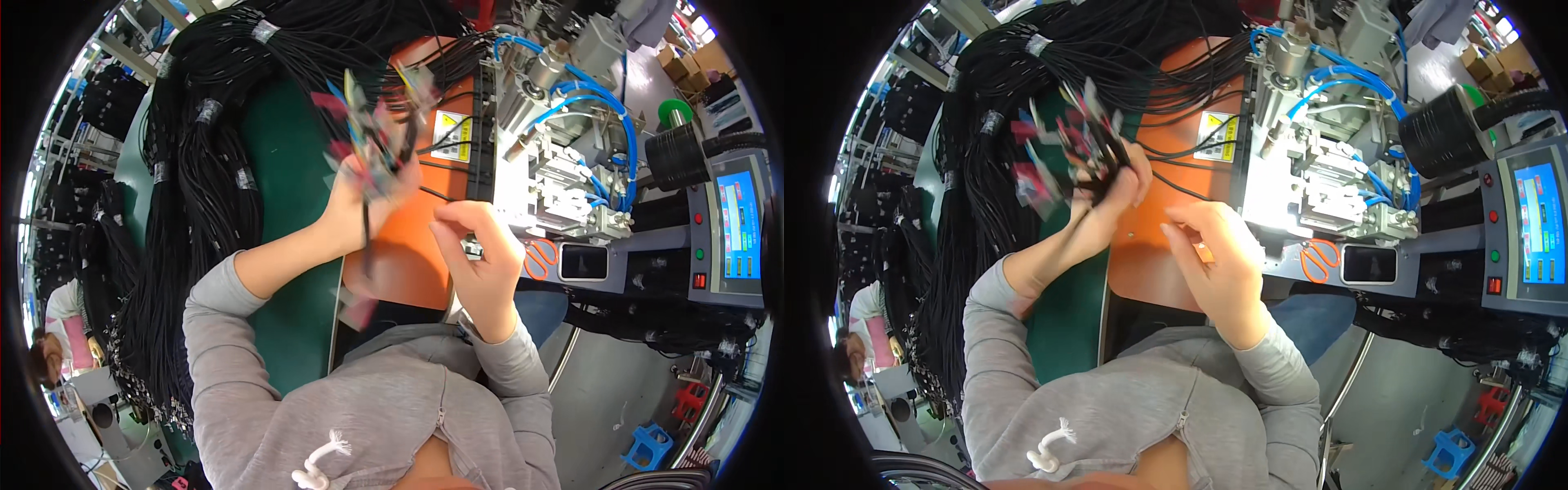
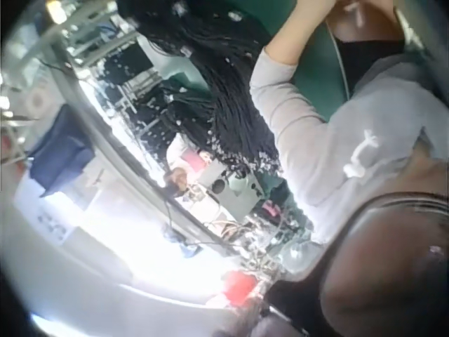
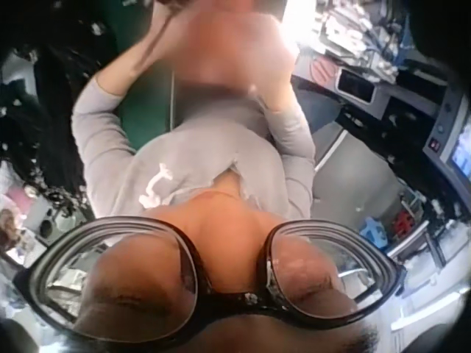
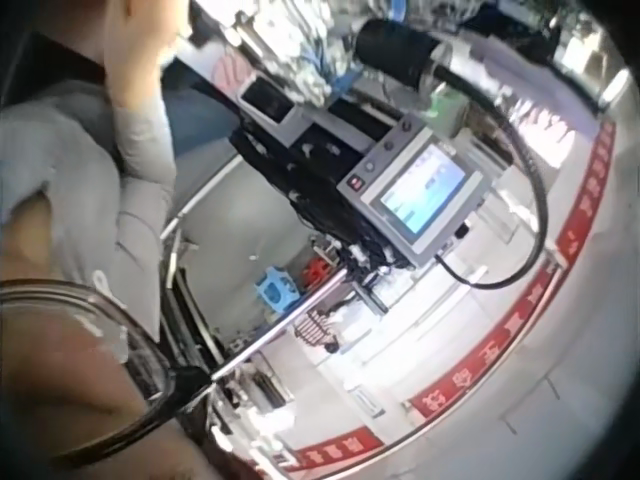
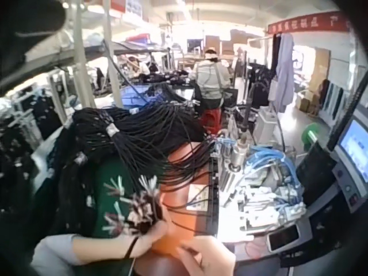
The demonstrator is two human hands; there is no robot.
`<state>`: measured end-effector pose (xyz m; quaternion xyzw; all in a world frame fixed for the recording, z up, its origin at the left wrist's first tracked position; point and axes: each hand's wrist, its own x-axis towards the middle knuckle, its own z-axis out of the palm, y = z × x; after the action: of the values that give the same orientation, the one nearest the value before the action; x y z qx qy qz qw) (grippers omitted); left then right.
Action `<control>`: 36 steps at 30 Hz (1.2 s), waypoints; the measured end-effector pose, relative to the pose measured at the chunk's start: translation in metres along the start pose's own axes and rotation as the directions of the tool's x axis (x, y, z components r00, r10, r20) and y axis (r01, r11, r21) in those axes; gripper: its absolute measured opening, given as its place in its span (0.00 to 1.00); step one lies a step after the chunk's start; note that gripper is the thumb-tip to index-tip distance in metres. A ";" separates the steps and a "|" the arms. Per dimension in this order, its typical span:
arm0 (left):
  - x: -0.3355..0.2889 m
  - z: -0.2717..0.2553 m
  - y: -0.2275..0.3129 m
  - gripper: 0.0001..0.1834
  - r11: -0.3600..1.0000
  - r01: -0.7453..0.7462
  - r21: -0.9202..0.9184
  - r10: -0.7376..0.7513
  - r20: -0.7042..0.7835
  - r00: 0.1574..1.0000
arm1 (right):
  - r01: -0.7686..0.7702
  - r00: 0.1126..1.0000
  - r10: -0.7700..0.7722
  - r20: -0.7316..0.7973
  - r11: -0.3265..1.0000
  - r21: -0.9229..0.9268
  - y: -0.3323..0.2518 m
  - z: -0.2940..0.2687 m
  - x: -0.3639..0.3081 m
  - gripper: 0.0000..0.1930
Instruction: The person repeatedly picks up black cables from a large bundle, strips the ends, and inserts the exposed wires into a crimping machine. The person then operates the machine to secure the connectors onto the wires. This process is repeated continuously throughout the video.
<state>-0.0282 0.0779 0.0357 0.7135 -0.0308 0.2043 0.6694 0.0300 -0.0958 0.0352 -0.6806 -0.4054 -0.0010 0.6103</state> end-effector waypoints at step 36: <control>0.009 0.048 -0.023 0.13 0.334 -0.816 0.471 0.707 0.447 0.548 | 0.095 0.962 -0.100 -0.254 0.995 -0.033 0.045 -0.033 -0.096 0.12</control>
<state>-0.0007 0.0356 0.0166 0.8073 -0.3448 0.4324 0.2057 0.0067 -0.1725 -0.0414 -0.6603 -0.3563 -0.1230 0.6496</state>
